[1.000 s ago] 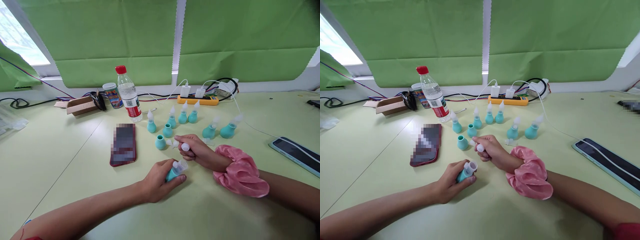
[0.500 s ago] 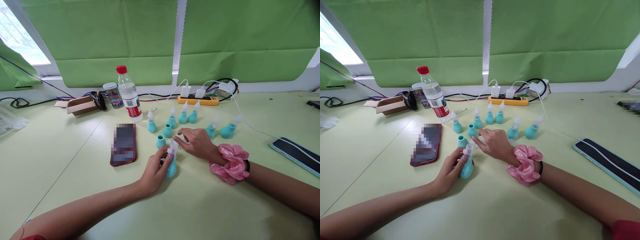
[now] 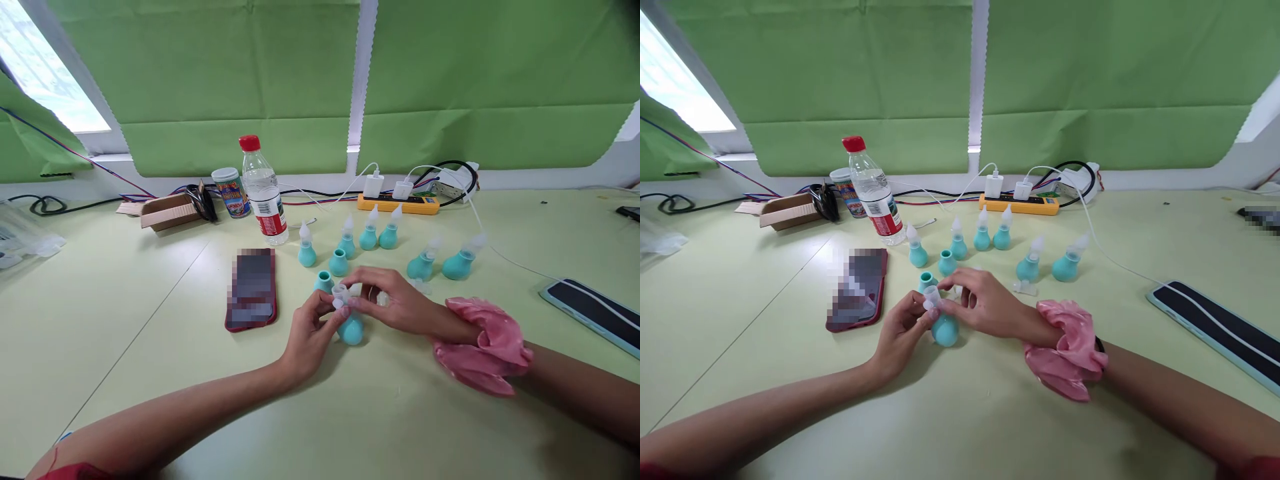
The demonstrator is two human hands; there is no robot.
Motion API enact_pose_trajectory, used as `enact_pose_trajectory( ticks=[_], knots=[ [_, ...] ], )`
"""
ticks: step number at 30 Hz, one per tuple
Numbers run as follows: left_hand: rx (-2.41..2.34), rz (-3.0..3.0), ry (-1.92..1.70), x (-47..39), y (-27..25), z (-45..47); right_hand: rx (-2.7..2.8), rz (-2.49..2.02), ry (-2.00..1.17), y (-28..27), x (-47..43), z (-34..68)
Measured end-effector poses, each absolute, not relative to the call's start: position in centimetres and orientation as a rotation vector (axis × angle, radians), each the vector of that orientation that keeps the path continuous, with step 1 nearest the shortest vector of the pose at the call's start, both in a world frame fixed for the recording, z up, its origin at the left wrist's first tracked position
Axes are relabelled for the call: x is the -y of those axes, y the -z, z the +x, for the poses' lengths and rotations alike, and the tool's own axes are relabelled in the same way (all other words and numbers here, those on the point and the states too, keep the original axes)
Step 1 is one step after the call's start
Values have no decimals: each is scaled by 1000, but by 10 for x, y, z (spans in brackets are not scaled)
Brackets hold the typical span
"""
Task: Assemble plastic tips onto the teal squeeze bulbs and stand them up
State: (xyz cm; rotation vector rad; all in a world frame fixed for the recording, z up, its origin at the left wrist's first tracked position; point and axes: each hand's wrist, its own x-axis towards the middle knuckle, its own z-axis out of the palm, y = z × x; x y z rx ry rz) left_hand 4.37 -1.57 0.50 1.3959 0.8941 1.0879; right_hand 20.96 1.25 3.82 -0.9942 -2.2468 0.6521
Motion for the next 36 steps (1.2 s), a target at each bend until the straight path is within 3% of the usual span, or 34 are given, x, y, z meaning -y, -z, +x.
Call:
enact_pose_trajectory(
  ticks=[3,6,13,20,36],
  knots=[
    [-874,1386,-1086,16,-3,44,2108,-928,-1096,-36,-4,207],
    [-913,1519,-1047,18,-3,42,1847,-916,-1296,-26,1,208],
    [-990,1682,-1092,17,-6,41,1640,-1028,-1339,-6,9,208],
    [-970,1835,-1254,7,-2,40,1485,-962,-1621,-6,9,204],
    [-842,2119,-1305,3,-4,36,1384,-1006,-1718,-5,7,205]
  ],
)
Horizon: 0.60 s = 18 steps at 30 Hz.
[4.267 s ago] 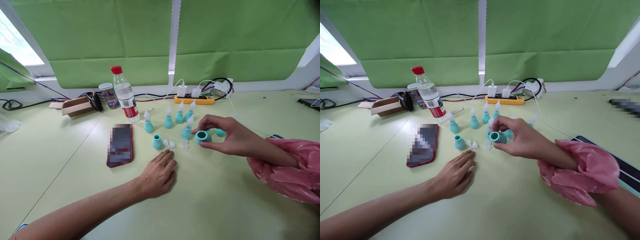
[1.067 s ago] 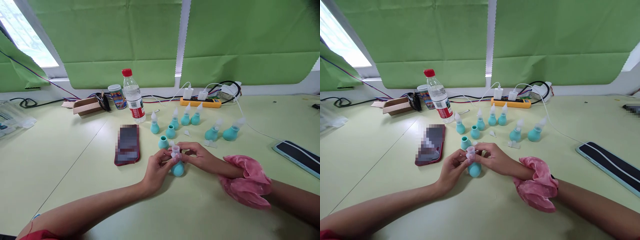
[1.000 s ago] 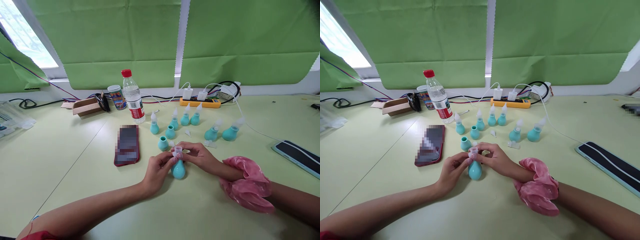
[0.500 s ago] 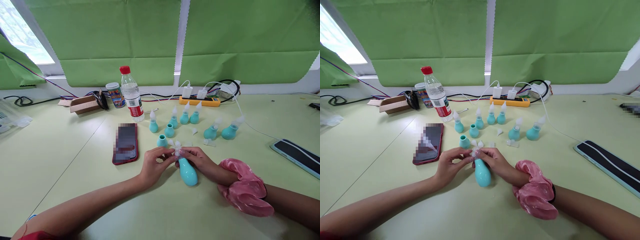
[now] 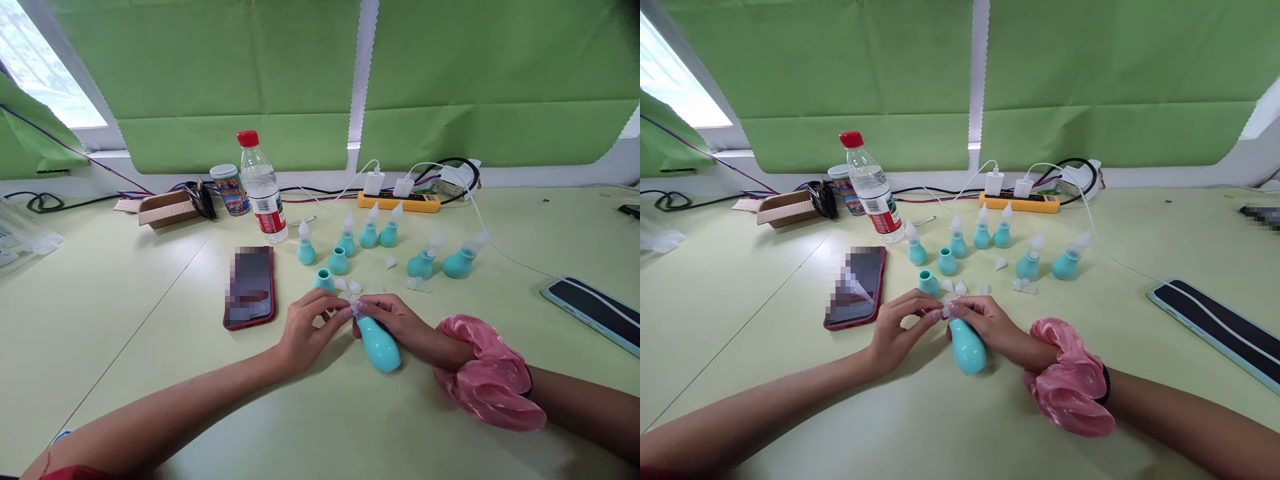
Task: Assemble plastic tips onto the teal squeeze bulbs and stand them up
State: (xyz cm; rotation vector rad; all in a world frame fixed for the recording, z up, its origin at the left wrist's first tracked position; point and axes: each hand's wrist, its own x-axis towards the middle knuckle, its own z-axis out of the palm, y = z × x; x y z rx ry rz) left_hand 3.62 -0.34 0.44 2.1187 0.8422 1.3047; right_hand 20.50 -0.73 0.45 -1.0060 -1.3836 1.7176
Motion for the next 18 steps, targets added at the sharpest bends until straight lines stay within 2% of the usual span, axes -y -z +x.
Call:
enact_pose_trajectory(
  ticks=[12,18],
  knots=[
    [-669,1927,-1323,1,-6,37,1460,-993,-1770,-10,8,208],
    [-654,2169,-1432,3,-3,37,1465,-984,-1743,-11,10,208]
  ],
)
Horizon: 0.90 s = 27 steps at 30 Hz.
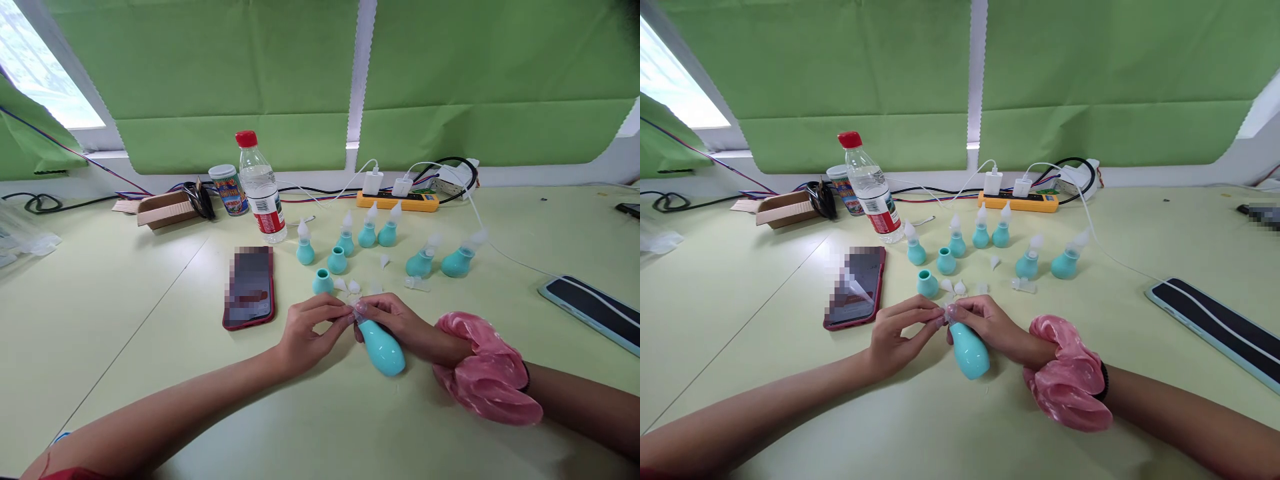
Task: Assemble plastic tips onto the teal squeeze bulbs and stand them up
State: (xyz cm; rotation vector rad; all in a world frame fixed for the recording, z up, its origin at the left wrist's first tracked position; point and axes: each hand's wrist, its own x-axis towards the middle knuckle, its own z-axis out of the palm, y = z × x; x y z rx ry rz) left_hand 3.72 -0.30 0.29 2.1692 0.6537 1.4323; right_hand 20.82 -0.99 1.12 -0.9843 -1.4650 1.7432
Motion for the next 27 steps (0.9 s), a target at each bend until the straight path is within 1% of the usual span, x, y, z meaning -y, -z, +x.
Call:
enact_pose_trajectory(
  ticks=[5,11,20,27],
  knots=[
    [-642,2284,-1523,4,2,37,1422,-977,-1744,-11,10,206],
    [-707,2263,-1515,4,0,38,1375,-987,-1716,-7,9,205],
    [-639,2552,-1551,0,3,35,1391,-1038,-1666,-10,9,204],
    [-657,2601,-1422,2,-5,35,1382,-1025,-1688,-11,9,204]
  ],
)
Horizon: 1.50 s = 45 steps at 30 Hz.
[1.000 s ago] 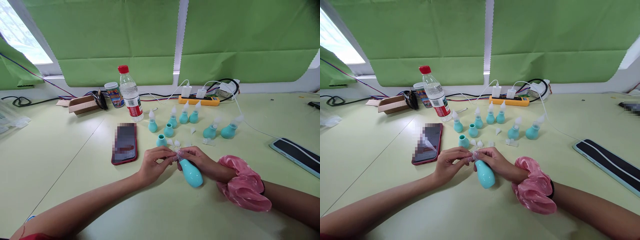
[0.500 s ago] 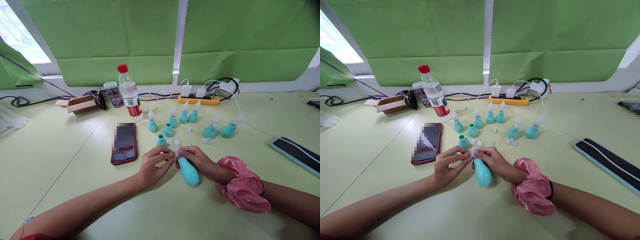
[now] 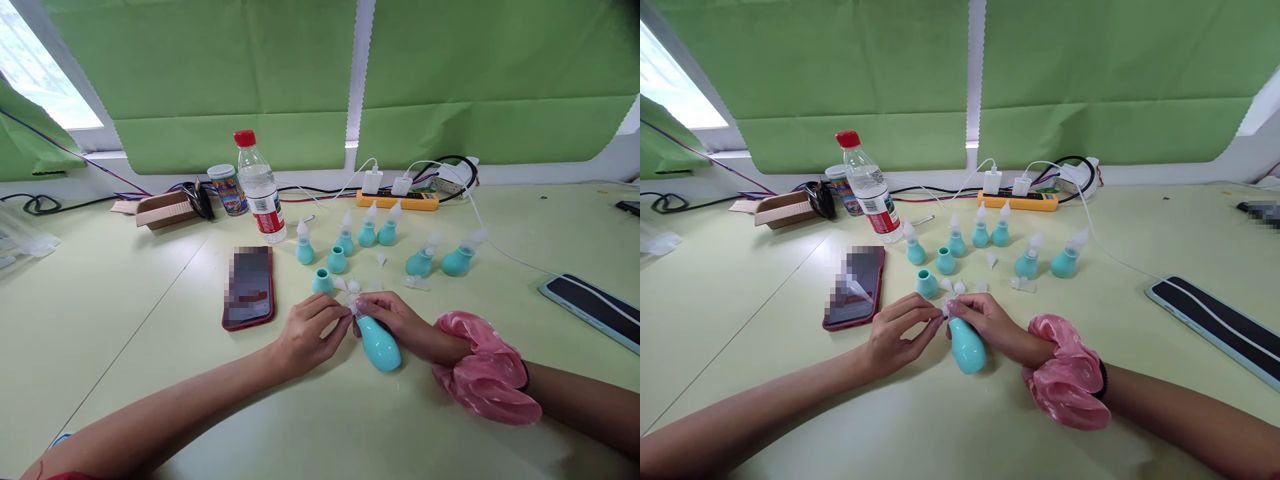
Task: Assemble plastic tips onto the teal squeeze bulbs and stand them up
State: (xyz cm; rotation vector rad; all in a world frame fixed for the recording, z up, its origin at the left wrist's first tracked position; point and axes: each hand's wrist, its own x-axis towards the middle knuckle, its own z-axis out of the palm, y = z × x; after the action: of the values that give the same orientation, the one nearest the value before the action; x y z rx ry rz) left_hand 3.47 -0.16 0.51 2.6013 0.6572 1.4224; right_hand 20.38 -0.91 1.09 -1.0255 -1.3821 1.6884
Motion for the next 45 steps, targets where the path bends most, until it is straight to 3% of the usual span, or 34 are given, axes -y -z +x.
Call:
enact_pose_trajectory(
  ticks=[10,19,23,28,34,41,45],
  knots=[
    [-926,2299,-1339,0,-4,35,1113,-1045,-1740,-12,5,209],
    [-967,2681,-1068,-16,11,31,1165,-1025,-1644,-7,5,209],
    [-1044,2363,-1068,-6,-1,32,1246,-1047,-1506,-12,9,207],
    [-964,1954,-795,10,-22,34,1301,-986,-1451,-20,14,205],
    [-1047,1925,-689,17,-26,41,1488,-974,-1231,-18,15,209],
    [-1056,2089,-583,24,-23,42,2080,-981,-673,-10,17,213],
    [-912,2182,-597,26,-20,40,2127,-870,-972,-12,14,214]
  ],
)
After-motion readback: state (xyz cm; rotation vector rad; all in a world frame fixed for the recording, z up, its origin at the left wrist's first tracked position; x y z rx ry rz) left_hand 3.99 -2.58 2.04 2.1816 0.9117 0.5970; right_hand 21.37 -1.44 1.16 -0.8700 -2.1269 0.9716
